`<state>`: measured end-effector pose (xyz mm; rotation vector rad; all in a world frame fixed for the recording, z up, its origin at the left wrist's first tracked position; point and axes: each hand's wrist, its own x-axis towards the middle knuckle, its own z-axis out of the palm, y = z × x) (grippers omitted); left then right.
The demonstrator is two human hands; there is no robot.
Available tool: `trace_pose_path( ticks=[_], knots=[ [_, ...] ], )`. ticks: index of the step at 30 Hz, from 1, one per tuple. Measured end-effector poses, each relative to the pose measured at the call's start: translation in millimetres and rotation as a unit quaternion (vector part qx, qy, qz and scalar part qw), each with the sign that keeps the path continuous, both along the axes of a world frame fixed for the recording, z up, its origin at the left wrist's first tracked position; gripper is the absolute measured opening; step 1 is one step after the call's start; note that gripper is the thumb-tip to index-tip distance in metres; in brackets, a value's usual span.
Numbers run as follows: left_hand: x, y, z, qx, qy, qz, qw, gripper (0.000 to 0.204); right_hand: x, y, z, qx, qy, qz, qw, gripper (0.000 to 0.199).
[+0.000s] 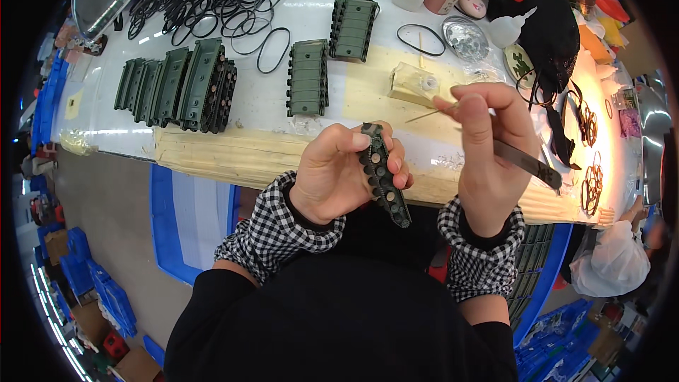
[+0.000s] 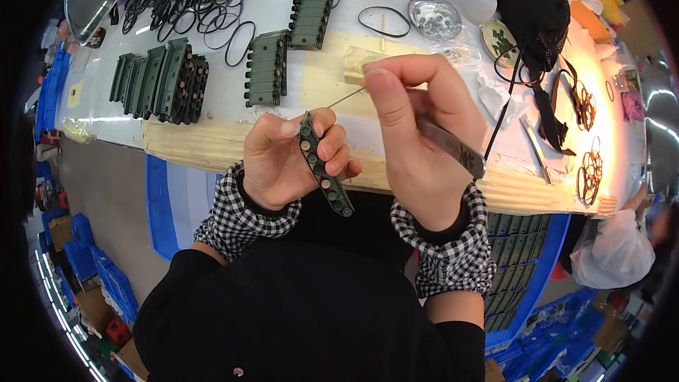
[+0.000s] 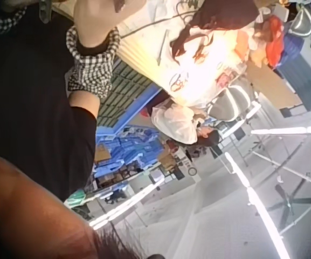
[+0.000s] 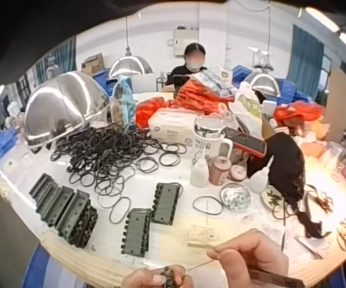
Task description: Manually assembling small plastic toy tank components using tweezers to thread and secure wires.
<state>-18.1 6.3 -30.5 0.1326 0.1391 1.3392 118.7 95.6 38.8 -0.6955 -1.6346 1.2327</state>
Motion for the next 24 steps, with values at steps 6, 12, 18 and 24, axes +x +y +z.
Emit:
trace_pose_path(
  ticks=[6,12,18,24],
  knots=[
    [4,-2,5,-0.025,0.053,-0.001,0.998,0.027,-1,-12,-13,-0.217,0.103,0.120,0.963,0.020],
    [7,-3,-1,0.004,-0.004,0.007,1.000,0.028,-3,-17,-8,-0.244,0.089,0.117,0.958,0.022],
    [8,-4,-1,0.007,-0.008,0.005,1.000,0.027,-2,-19,-8,-0.243,0.096,0.123,0.957,0.021],
    [9,-5,0,0.003,-0.006,0.006,1.000,0.028,-1,-19,-7,-0.237,0.087,0.119,0.960,0.021]
  ],
)
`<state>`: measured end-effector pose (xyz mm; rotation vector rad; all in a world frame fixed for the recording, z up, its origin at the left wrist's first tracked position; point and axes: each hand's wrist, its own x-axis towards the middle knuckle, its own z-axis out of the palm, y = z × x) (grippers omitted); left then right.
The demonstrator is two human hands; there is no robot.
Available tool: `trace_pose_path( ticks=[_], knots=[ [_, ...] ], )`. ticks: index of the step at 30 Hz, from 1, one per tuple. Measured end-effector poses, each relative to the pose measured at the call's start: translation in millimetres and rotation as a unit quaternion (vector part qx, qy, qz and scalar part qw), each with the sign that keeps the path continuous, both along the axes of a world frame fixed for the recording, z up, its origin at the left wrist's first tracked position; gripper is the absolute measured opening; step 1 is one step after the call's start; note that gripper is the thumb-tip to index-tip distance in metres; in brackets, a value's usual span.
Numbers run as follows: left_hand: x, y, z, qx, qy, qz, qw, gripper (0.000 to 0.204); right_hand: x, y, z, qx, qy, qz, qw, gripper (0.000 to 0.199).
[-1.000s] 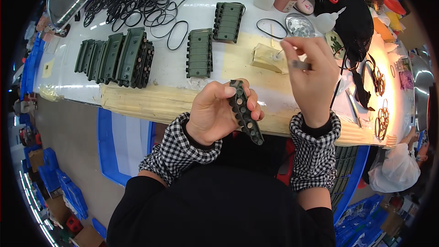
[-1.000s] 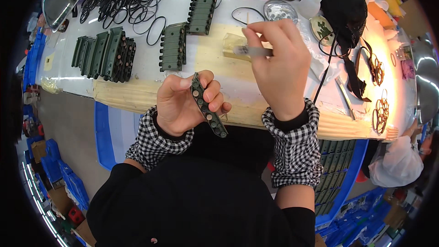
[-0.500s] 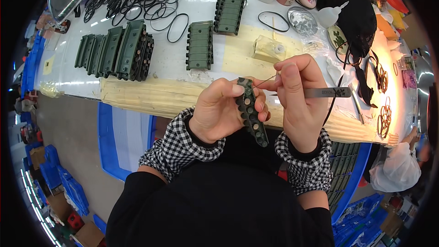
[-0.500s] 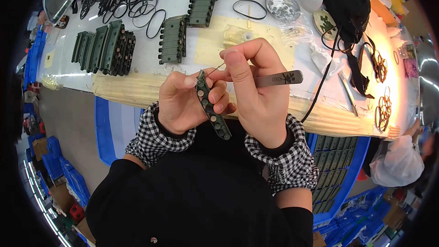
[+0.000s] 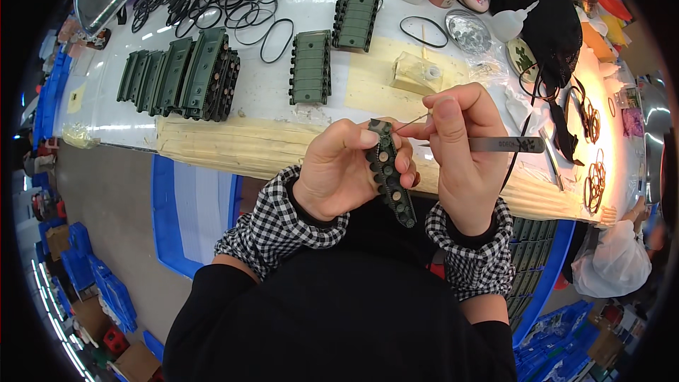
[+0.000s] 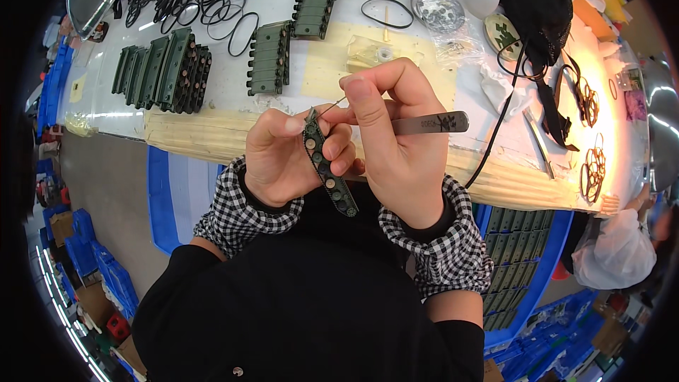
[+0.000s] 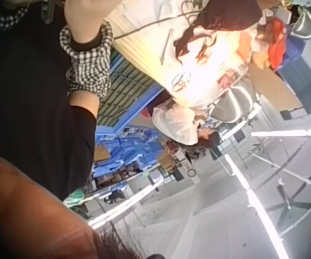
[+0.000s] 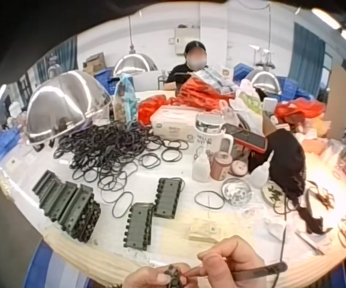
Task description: Manually assembling small plastic toy tank components using tweezers to thread and secure wires.
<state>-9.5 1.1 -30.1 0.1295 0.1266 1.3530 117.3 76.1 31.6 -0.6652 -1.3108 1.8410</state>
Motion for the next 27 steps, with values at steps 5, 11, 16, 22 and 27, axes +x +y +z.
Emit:
trace_pose_path(
  ticks=[5,11,16,22,27],
  knots=[
    [0,-1,0,0.008,-0.004,-0.003,1.000,0.028,1,1,-2,0.008,0.018,0.005,1.000,0.021],
    [-1,0,2,0.002,0.011,-0.009,1.000,0.028,1,1,-4,0.027,0.022,-0.007,0.999,0.019],
    [-4,2,0,0.011,0.042,-0.011,0.999,0.024,0,19,-8,0.121,0.001,-0.117,0.986,0.020],
    [-8,7,1,0.006,0.039,-0.006,0.999,0.022,0,65,-28,0.440,-0.192,-0.233,0.846,0.010],
    [-9,11,3,0.000,0.034,-0.016,0.999,0.022,-4,59,-24,0.501,-0.231,-0.259,0.793,0.007]
  ],
)
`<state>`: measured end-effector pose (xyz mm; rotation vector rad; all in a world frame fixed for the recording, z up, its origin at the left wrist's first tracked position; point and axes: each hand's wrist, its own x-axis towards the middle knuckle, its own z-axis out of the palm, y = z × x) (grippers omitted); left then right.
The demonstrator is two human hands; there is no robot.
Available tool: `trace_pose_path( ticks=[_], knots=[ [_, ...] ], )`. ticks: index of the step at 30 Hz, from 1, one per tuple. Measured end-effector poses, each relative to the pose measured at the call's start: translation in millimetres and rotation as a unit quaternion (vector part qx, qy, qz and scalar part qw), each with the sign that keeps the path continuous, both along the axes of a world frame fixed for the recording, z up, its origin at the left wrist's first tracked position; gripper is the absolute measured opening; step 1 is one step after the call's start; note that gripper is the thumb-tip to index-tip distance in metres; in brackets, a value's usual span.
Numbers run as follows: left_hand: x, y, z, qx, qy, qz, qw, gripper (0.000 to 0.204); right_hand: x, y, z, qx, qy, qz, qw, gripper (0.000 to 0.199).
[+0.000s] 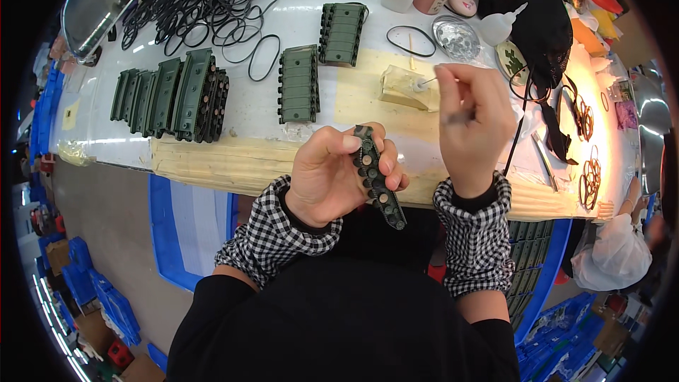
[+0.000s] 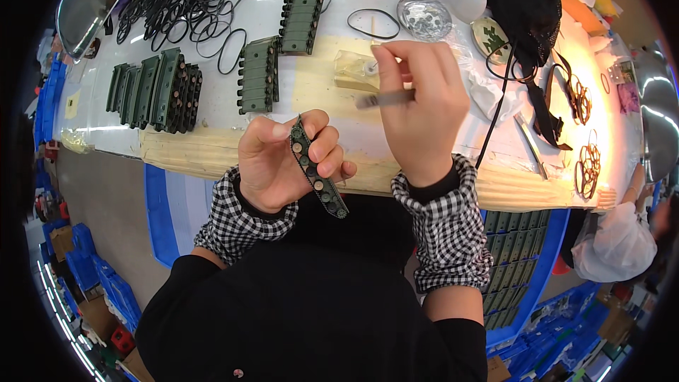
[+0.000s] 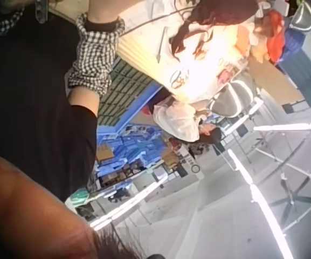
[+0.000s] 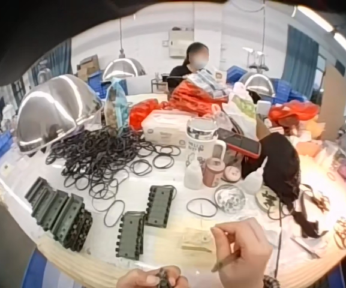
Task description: Manually assembling small plastic toy tank components using tweezers to thread and secure wires.
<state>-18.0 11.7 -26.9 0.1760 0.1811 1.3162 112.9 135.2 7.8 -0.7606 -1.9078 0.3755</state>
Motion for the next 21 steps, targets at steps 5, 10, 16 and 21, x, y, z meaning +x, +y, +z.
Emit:
trace_pose_path(
  ticks=[5,10,16,21],
  knots=[
    [3,0,-2,-0.005,-0.007,-0.002,1.000,0.024,4,-32,12,-0.220,0.189,0.153,0.945,0.010],
    [9,0,0,-0.004,-0.038,0.004,0.999,0.035,7,-48,24,-0.483,0.226,0.254,0.807,0.019],
    [10,0,1,-0.004,-0.026,-0.002,1.000,0.038,3,-50,18,-0.450,0.234,0.249,0.825,0.020],
    [11,-1,-1,0.006,-0.031,0.000,0.999,0.031,6,-50,21,-0.471,0.238,0.261,0.808,0.019]
  ],
)
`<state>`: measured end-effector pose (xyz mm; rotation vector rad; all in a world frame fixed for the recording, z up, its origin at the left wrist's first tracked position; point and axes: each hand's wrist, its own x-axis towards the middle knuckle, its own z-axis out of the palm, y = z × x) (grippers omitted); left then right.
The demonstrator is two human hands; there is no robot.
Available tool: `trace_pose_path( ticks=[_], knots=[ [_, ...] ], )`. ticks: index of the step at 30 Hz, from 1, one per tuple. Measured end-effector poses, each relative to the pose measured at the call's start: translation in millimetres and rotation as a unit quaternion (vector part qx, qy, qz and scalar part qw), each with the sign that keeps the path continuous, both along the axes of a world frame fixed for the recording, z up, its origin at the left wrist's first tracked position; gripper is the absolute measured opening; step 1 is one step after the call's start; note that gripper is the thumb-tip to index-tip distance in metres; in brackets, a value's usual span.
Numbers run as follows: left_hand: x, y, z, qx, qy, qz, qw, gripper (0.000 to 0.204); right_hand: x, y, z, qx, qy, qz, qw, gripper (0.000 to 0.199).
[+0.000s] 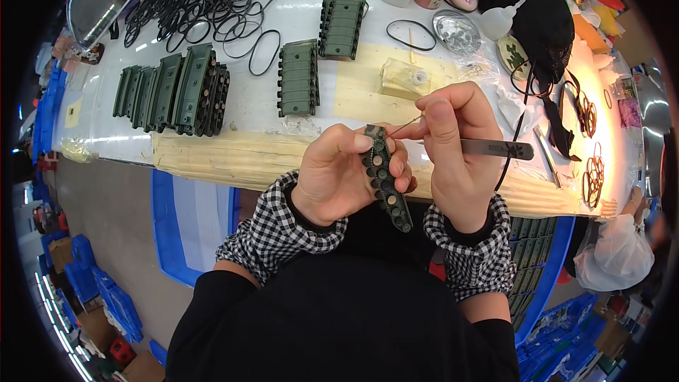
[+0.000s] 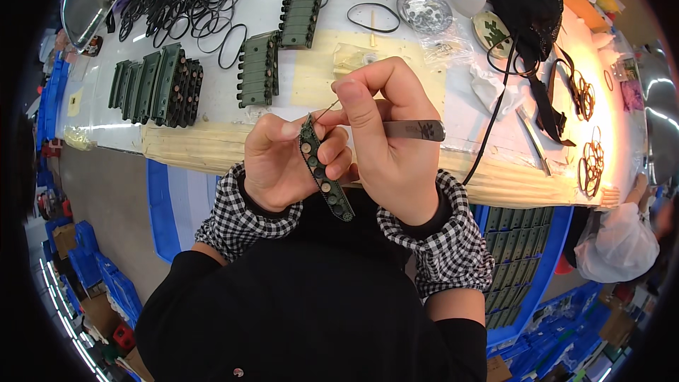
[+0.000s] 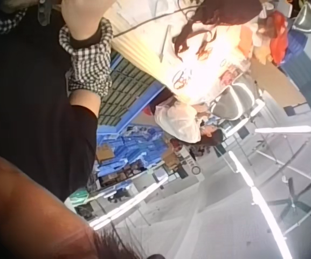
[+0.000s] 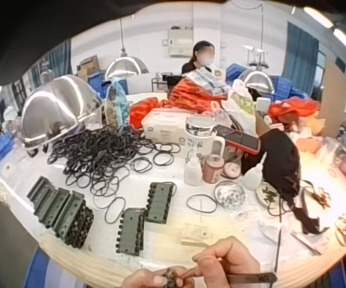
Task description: Manually assembling small plastic toy tank components using tweezers to thread and secure wires.
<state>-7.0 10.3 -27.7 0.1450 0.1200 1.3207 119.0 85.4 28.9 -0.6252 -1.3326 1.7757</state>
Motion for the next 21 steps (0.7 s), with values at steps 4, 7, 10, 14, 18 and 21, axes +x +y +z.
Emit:
trace_pose_path(
  ticks=[4,7,10,14,18,21],
  knots=[
    [-1,-1,3,-0.021,0.045,-0.005,0.999,0.024,-2,11,-14,0.090,0.024,-0.042,0.995,0.018],
    [-3,-1,0,-0.004,0.038,-0.006,0.999,0.023,0,26,-14,0.199,-0.056,-0.157,0.966,0.014],
    [-5,-2,2,0.013,0.063,0.013,0.998,0.023,-4,45,-21,0.346,-0.143,-0.235,0.897,0.009],
    [-8,-2,4,0.019,0.081,0.052,0.995,0.022,-7,53,-25,0.445,-0.237,-0.232,0.832,0.005],
    [-11,-4,7,0.015,0.153,0.078,0.985,0.023,-5,51,-31,0.451,-0.286,-0.210,0.819,0.005],
    [-12,-5,10,0.015,0.197,0.099,0.975,0.023,0,46,-24,0.461,-0.249,-0.235,0.819,0.017]
  ],
)
